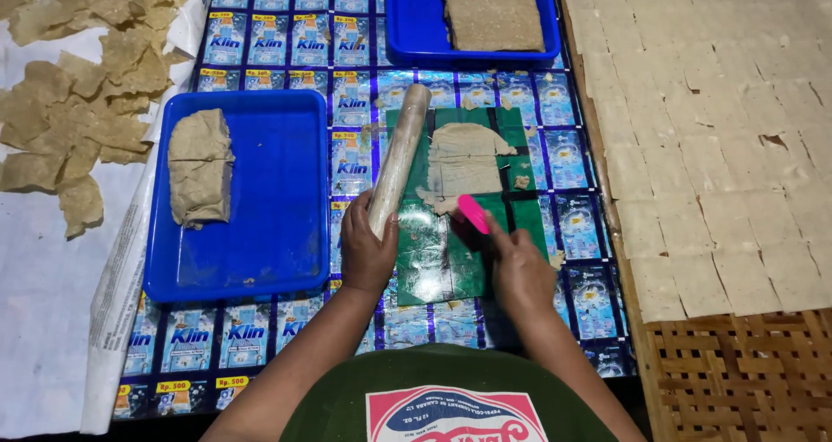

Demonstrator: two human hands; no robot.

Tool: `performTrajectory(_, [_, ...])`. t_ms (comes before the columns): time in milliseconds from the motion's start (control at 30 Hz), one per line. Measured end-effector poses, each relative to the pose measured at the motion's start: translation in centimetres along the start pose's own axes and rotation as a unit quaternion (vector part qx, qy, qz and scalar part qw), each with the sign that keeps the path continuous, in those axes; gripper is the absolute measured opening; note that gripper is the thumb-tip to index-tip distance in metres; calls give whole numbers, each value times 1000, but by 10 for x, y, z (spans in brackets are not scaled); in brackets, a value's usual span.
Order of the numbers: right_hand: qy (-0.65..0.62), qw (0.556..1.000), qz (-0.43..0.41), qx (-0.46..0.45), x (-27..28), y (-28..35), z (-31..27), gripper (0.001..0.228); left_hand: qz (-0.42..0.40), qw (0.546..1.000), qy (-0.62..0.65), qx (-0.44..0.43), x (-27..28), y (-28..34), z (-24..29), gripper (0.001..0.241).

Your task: Flatten dough with a rolling pin and a scraper to make thin crackers and place them on a tray.

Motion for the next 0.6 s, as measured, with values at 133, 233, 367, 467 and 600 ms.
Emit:
performTrajectory(133, [73,995,18,-62,6,-11,51,46,-8,1000,-3,-27,2,-4,17,55])
performTrajectory(233, [104,993,-8,-63,1,-26,61,47,-43,992,-98,-70,-7,-19,55,54])
performTrajectory(367, [171,984,34,-47,-14,-69,63,46,-184,976,-57,-105,-76,-32,68,56])
performTrajectory(467, [201,976,71,-40,-9,-97,62,43,-242,962,-64,-114,-137,-33,53,70])
performTrajectory(600, [259,956,135,-29,4,-116,47,32,-273,950,-128,-83,-197,-46,37,81])
Point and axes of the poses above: each hand's wrist, its own y-axis away from the middle knuckle, its own x-axis out of the back of the hand, z = x × y, the point moved 10 cm from there along -y, towards the middle knuckle, and after that the axes turned 11 degrees about y, right-handed, at the moved point
